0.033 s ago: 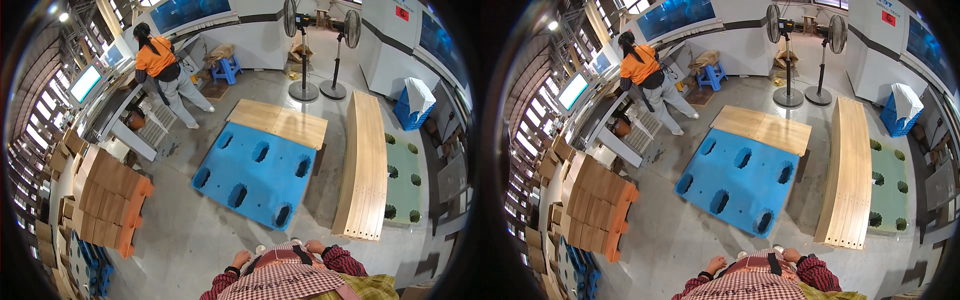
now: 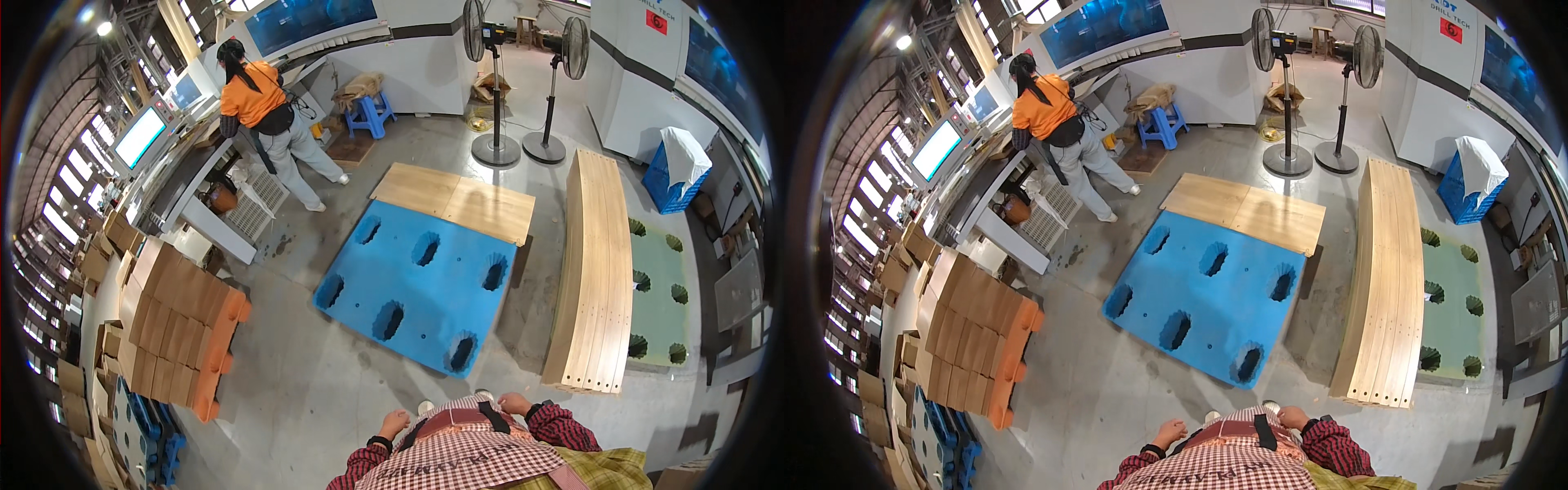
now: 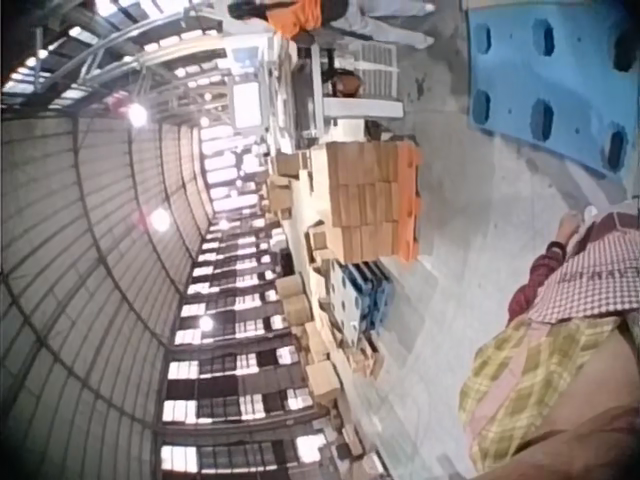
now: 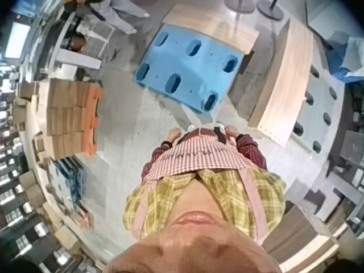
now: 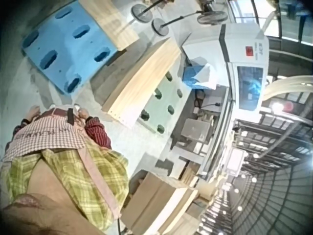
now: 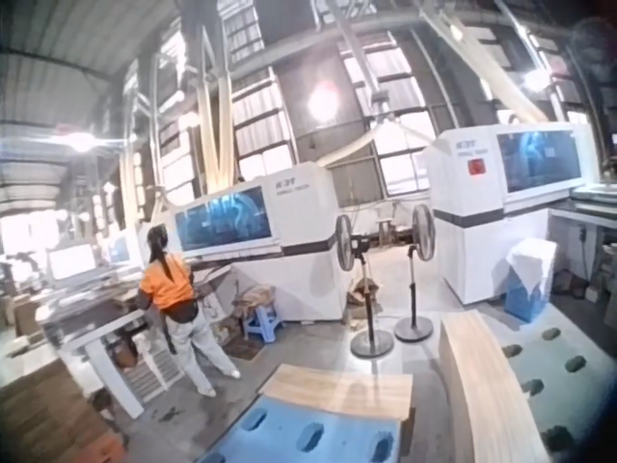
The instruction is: Cleaning the surface of a panel processing machine using an air blower and then stacking wooden boards on a pallet.
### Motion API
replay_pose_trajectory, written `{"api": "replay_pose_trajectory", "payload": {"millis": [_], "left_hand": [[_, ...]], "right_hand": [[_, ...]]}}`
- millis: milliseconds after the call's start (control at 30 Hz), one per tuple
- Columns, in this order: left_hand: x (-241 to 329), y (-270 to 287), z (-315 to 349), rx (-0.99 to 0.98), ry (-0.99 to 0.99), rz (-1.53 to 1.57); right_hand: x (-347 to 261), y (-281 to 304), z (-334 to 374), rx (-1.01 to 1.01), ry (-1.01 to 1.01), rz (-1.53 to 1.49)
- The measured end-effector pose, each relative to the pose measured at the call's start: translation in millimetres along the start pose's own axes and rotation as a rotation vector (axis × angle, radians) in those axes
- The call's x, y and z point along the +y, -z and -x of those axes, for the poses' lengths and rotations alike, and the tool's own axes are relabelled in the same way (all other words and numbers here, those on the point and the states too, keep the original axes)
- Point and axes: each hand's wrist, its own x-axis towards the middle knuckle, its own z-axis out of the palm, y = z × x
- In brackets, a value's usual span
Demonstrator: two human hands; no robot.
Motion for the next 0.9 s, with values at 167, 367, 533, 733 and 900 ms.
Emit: {"api": "replay_pose_trajectory", "payload": {"millis": [167,367,533,733,900], "left_hand": [[-7,-1,-3,-0.005,0.0,-0.015],[1,-1,5,-0.02,0.03,0.03],[0,0,5,-0.014,0.046,0.066],[-10,1,-3,-0.063,0.057,0.015],[-9,-1,-4,-0.006,0.06,0.053]], "right_hand": [[12,-2,-1,-0.002,0.073,-0.028],[16,-9,-8,0.001,-0.011,-0.078],[8,-7,-6,0.003,0.034,-0.021],[18,-14,-14,0.006,0.083,0.058],[1,-6,-2,0.085,0.047,-0.079]]}}
